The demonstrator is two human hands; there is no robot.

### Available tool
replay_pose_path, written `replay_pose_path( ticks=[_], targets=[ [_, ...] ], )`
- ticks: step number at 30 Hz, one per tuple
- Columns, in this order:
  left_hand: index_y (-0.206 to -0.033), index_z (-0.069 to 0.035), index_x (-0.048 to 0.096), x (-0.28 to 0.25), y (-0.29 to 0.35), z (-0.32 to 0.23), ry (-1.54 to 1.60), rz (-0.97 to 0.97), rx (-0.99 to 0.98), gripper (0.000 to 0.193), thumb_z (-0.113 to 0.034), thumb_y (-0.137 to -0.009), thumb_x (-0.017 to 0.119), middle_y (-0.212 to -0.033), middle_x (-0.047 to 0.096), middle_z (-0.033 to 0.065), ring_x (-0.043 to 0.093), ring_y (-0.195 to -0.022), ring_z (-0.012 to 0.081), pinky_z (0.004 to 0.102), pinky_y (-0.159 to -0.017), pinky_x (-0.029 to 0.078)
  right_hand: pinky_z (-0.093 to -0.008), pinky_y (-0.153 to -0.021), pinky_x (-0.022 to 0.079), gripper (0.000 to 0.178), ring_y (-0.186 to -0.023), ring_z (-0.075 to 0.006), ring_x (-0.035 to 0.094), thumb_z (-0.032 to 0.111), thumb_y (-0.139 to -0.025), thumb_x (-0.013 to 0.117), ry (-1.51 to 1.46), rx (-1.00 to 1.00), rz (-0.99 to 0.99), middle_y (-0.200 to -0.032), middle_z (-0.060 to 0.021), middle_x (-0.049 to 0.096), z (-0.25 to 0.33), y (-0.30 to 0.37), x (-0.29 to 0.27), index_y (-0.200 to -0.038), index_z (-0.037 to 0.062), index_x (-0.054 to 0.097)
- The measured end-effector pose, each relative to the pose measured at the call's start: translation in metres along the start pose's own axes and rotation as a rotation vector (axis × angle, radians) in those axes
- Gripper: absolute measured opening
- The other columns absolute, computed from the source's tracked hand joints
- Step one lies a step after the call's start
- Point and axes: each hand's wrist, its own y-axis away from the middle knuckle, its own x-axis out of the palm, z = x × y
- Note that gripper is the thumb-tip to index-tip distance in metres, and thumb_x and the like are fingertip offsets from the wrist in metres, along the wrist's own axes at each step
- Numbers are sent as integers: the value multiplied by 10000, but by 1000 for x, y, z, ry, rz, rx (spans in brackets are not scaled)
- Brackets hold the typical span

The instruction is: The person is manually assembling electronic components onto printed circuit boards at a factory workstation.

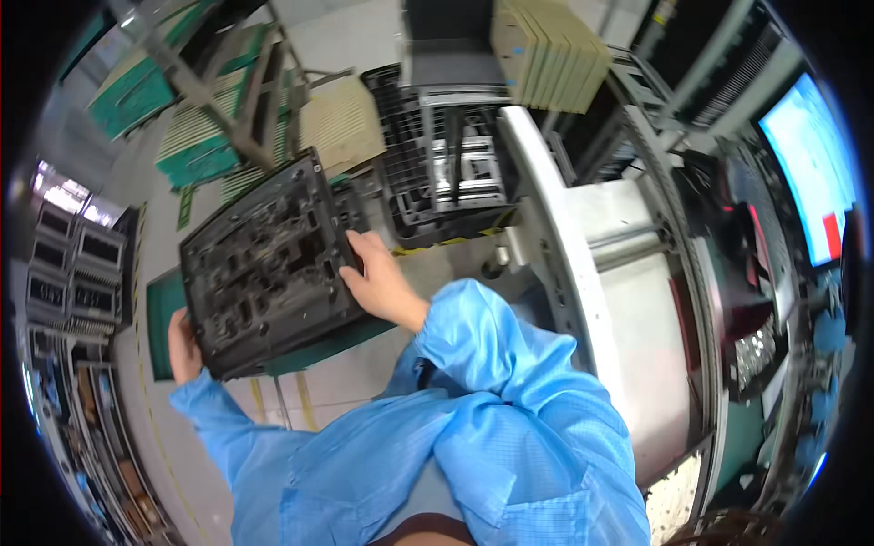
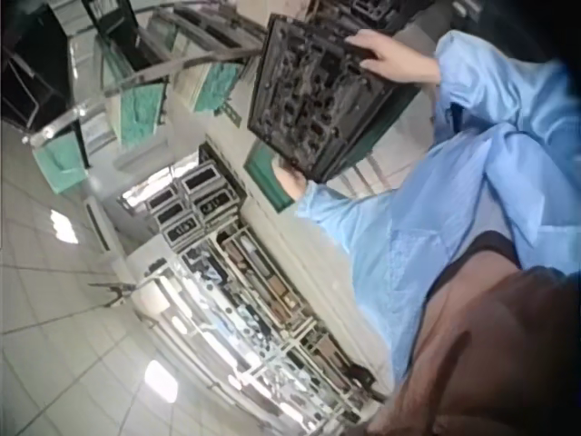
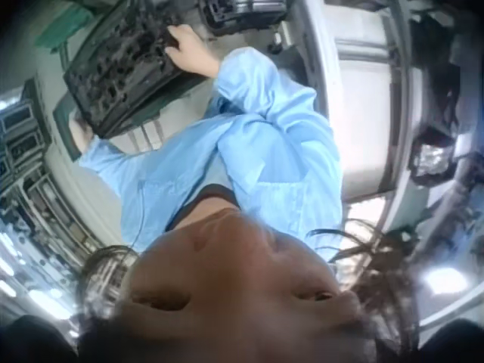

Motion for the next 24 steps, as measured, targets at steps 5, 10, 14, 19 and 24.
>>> replay_pose_path(
  ticks=[5, 10, 14, 19, 24],
  targets=[
    [-1310, -90, 600, 87, -22, -10, -121, 139, 223, 465, -408, -973, 576, -1373, 558, 117, 495, -1290, 248, 383, -1121, 350, -266, -806, 407, 581, -887, -157, 456, -21, -833, 666, -65, 255, -145, -1023, -64, 476, 59, 64, -117, -1382, -22, 476],
    [-1251, -4, 588, 338, 57, -26, -77, 744, -79, 394, -240, -936, 580, -1260, 609, 84, 539, -1185, 221, 331, -1044, 380, -264, -894, 434, 561, -1045, -144, 523, -49, -858, 647, 112, 466, -578, -1224, -60, 524, 101, 170, -221, -1389, -19, 469],
    [-1105, -13, 601, 511, 114, 15, -186, 1132, -73, 292, -213, -893, 594, -1106, 557, 32, 525, -1038, 145, 269, -933, 400, -294, -972, 435, 545, -1135, -189, 536, -69, -863, 624, 212, 506, -1007, -1241, -74, 525, 109, 266, -258, -1383, -42, 467],
    [-992, -4, 643, 661, 186, 76, -483, 1452, -120, 280, -257, -876, 610, -992, 590, 70, 541, -943, 153, 284, -859, 419, -264, -886, 452, 533, -956, -145, 498, -84, -858, 607, 287, 624, -1338, -1122, -45, 473, 124, 322, -274, -1374, -39, 477],
    [-1033, -24, 617, 721, 243, 99, -726, 1464, -230, 320, -269, -831, 660, -962, 603, 37, 550, -858, 124, 267, -781, 448, -232, -820, 427, 508, -896, -106, 480, -47, -860, 624, 288, 668, -1504, -1050, -14, 522, 113, 347, -280, -1356, -49, 512]
  ],
)
